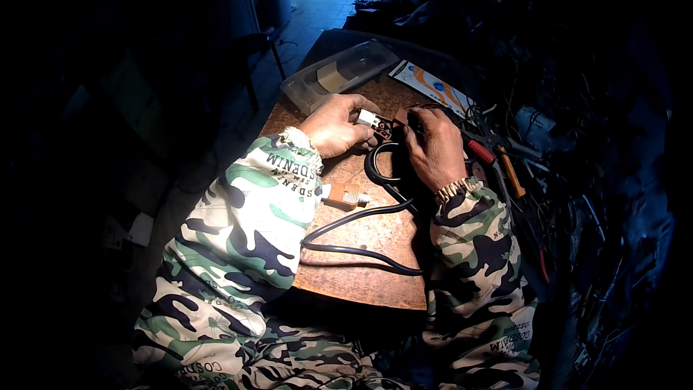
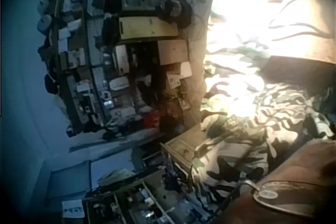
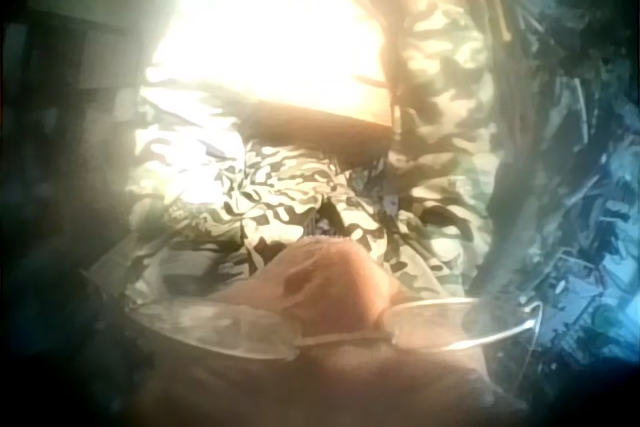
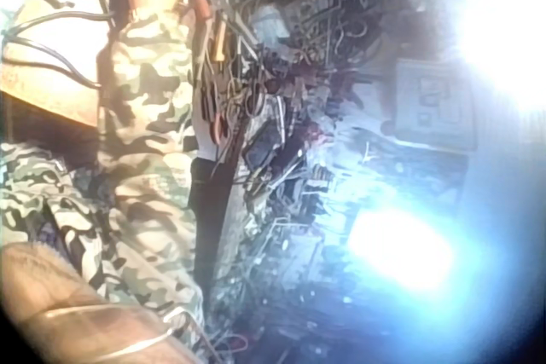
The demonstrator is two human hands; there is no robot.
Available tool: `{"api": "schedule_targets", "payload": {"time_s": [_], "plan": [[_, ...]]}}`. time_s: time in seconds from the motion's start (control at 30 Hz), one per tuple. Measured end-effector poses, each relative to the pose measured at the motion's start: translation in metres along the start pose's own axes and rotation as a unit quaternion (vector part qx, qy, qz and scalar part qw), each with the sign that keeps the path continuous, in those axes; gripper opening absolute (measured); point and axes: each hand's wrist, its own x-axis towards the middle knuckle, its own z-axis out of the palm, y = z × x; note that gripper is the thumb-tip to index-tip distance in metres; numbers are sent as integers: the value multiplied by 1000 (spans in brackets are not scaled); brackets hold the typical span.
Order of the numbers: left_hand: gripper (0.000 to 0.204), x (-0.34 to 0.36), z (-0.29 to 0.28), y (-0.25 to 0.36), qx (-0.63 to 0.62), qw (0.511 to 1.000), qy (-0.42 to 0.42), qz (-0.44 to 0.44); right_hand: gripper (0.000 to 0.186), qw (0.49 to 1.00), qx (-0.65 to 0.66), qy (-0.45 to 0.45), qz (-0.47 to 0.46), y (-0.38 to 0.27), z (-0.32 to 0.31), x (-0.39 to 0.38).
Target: The person repairs a damaged electrical connector by stripping wires, inserting them into a new connector housing, and crimping the terminals with pliers. The person then secures the connector with a small plastic cap.
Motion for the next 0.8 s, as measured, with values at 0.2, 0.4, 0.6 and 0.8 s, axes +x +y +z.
{"api": "schedule_targets", "payload": {"time_s": [0.2,0.4,0.6,0.8], "plan": [[43,2,4,9,-27,999,-27,-1,32,999,-32,27,14,5,-6,-4],[45,-6,-6,3,-74,997,-12,-13,49,994,91,-1,-55,-2,-4,-1],[44,-4,0,11,-83,996,-43,11,42,976,213,-18,-43,6,-5,-6],[40,-11,-7,-5,11,997,32,68,40,977,205,-39,-39,4,13,-6]]}}
